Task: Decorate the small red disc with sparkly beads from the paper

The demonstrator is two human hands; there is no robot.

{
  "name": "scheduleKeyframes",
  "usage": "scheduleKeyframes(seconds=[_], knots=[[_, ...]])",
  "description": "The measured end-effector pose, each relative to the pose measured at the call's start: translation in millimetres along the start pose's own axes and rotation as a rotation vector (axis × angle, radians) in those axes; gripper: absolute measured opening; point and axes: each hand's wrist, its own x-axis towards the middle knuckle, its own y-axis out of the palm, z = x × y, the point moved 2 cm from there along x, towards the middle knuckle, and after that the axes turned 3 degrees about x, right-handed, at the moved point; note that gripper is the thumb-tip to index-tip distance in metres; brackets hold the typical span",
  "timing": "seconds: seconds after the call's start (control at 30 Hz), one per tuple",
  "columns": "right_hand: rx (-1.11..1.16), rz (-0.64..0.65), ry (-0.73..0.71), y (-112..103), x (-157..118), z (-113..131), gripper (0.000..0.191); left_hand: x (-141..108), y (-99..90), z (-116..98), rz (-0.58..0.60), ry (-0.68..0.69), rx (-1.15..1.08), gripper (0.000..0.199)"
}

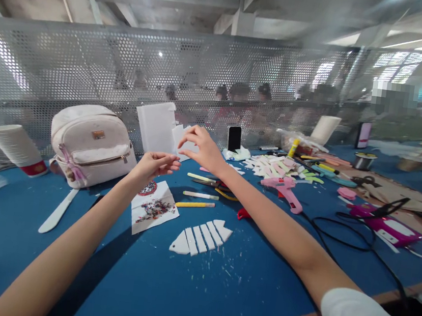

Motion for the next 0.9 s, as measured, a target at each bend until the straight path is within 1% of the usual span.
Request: scheduleKeyframes(seconds=[0.07, 0.17, 0.27, 0.37, 0.47, 0.63, 0.73, 0.83, 0.9], knots=[[-0.016, 0.044, -0.013, 0.0, -0.3, 0.5, 0.004, -0.4, 0.1, -0.8, -0.003, -0.008, -0.021, 0.042], [-0.008, 0.077, -0.011, 3.9, -1.4, -0.2, 0.008, -1.5, 2.0, -2.4, -0.002, -0.023, -0.035, 0.039], [0.010, 0.065, -0.009, 8.4, -2.2, -0.4, 0.009, -2.1, 3.9, -3.1, -0.010, -0.026, -0.041, 0.039], [0.012, 0.040, 0.014, 10.5, -2.6, 0.7, 0.008, -1.5, 4.0, -2.2, -0.031, -0.014, -0.047, 0.045], [0.013, 0.037, 0.045, 10.6, -2.7, 2.0, 0.009, 0.2, 1.6, 0.0, -0.073, 0.015, -0.058, 0.050], [0.027, 0.063, 0.085, 11.6, -1.8, -1.2, 0.006, 2.4, -5.5, 3.5, -0.166, 0.075, -0.062, 0.048], [0.142, 0.134, 0.148, 15.8, -1.6, -5.9, 0.005, 2.2, -6.8, 4.2, -0.179, 0.085, -0.036, 0.048], [0.403, 0.212, 0.248, 22.4, -2.4, -10.3, 0.006, 1.7, -4.0, 3.6, -0.154, 0.076, 0.004, 0.051], [0.543, 0.218, 0.296, 26.0, -3.2, -12.7, 0.010, 1.3, -1.0, 3.0, -0.133, 0.067, 0.032, 0.054]])
